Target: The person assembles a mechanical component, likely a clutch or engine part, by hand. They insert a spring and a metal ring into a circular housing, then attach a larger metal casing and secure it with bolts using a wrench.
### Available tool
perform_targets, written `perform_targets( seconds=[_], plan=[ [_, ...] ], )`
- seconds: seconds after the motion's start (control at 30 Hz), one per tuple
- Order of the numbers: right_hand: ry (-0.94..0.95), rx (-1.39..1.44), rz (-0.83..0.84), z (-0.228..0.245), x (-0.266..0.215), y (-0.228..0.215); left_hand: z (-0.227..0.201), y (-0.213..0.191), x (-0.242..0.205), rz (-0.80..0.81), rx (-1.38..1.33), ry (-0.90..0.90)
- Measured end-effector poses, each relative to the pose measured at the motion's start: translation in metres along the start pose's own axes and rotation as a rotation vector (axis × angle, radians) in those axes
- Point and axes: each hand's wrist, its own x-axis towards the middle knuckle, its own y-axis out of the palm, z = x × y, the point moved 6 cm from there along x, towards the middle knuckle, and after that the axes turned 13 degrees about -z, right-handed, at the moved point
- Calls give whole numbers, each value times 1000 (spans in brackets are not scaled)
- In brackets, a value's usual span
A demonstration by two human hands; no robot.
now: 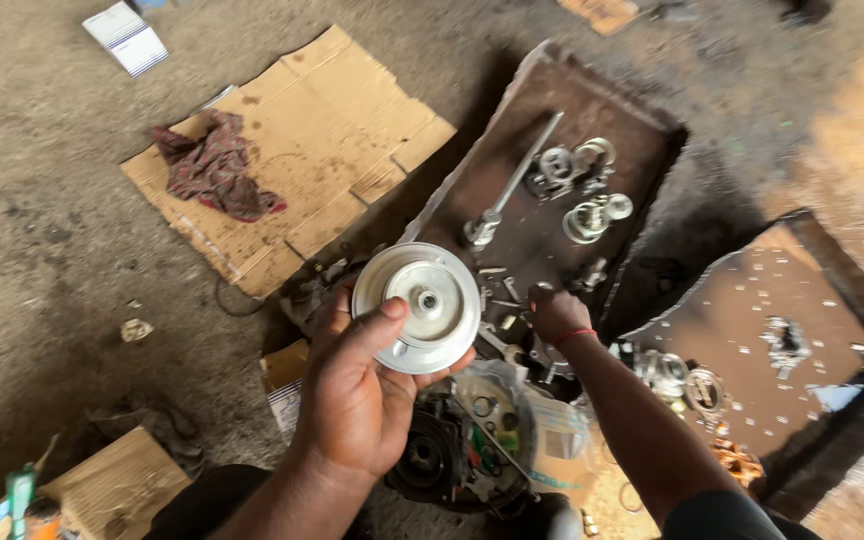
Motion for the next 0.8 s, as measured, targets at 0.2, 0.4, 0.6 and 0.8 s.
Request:
perform_targets(
  seconds=[0.2, 0.4, 0.6, 0.8],
  plan=[
    [360, 1191, -86, 8, -22, -156, 11, 5, -9, 79, -53, -15],
    [346, 1845, -6, 109, -108, -294, 26, 5, -18, 90, 8, 95],
    [351, 1747, 86, 183, -159, -315, 41, 0, -24, 55, 7, 205],
    [168, 1749, 66, 191, -176, -308, 26, -9, -43, 81, 161, 323]
  ],
)
